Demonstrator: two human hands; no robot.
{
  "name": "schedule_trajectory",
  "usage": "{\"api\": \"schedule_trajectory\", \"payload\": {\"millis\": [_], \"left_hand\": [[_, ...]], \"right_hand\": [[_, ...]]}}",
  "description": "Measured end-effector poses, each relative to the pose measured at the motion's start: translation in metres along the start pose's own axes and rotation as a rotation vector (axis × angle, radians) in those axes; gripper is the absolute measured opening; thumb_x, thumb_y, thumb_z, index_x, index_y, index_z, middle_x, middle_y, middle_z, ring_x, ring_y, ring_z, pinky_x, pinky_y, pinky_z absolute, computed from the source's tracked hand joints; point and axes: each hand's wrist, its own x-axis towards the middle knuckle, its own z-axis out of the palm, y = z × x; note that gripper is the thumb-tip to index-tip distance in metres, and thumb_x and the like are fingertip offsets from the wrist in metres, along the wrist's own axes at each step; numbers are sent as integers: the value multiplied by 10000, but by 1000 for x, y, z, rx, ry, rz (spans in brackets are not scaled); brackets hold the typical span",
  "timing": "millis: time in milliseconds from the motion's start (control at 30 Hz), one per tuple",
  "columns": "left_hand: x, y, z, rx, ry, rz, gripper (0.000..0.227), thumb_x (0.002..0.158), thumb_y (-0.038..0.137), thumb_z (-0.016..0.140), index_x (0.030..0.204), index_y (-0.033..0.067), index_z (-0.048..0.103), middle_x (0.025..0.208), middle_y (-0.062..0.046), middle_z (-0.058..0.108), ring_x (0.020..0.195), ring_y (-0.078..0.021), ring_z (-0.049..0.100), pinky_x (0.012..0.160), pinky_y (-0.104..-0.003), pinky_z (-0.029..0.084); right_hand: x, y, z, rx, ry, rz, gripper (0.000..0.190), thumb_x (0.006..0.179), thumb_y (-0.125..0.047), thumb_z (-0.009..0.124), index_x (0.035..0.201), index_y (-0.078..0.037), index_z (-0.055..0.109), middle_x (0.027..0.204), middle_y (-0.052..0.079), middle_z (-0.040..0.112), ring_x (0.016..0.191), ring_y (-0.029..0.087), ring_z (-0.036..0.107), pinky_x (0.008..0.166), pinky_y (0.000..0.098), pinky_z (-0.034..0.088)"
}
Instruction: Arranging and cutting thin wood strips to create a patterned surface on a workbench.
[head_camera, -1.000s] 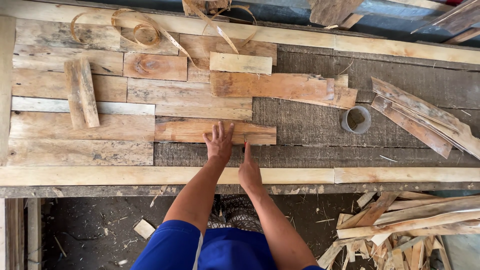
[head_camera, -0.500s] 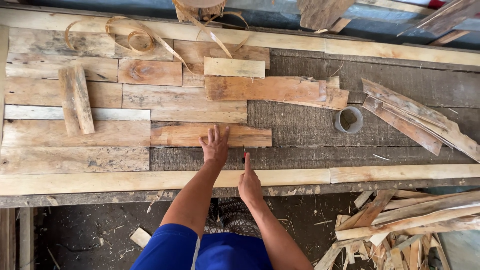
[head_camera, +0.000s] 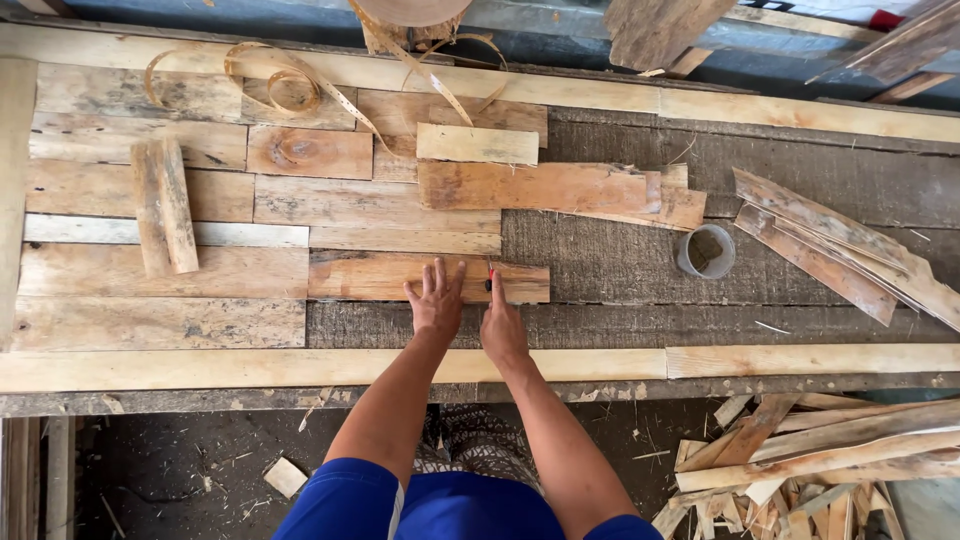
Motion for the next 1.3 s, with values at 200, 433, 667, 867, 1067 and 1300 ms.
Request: {"api": "schedule_trajectory", "payload": {"millis": [200, 433, 667, 867, 1067, 1300], "left_hand": [[-5, 1, -11, 6, -45, -1, 799, 1033, 348, 551, 1654, 309, 50, 1728, -128, 48, 1578, -345, 134, 1165, -726, 208], [-6, 2, -20, 41, -126, 2, 777, 1070, 362, 479, 1655, 299, -29, 1735, -123, -17, 1587, -334, 76, 1195, -695, 182], [-2, 0, -5, -7, -35, -3, 779, 1040, 339, 534, 1653, 307, 54, 1727, -127, 58, 1579, -337, 127, 1172, -728, 197], [0, 0, -4, 12, -36, 6, 819, 1012, 323, 557, 1654, 301, 50, 1724, -131, 56, 1569, -350, 131, 1154, -730, 203], [0, 0, 0, 14, -27, -1, 808, 1016, 309, 558, 1657, 312, 66, 1730, -125, 69, 1572, -346, 146, 1156, -734, 210], [1, 0, -4, 43, -71, 0, 790, 1043, 354, 515, 1649, 307, 12, 1725, -131, 21, 1570, -348, 117, 1165, -719, 207]], "right_hand": [[0, -15, -11, -22, -98, 113, 769, 1021, -81, 493, 1655, -137, 62, 908, 227, 746, 717, 371, 749, 612, 459, 618], [4, 0, 3, -26, -65, 74, 757, 1044, -102, 497, 1659, -103, 57, 698, 74, 670, 483, 198, 603, 409, 338, 503], [5, -5, 1, -60, -76, 61, 792, 1018, -80, 506, 1655, -80, 35, 641, 34, 625, 448, 160, 556, 379, 310, 460], [4, -20, -12, -69, -135, 138, 784, 1017, -96, 492, 1656, -90, 38, 654, 88, 664, 484, 218, 610, 426, 363, 502], [4, -33, -25, -79, -179, 218, 782, 1002, -114, 497, 1661, -155, 76, 781, 197, 717, 658, 355, 715, 597, 475, 579], [13, -16, -16, -110, -119, 137, 760, 979, -124, 543, 1636, -140, 161, 829, 214, 720, 711, 369, 720, 659, 480, 592]]}}
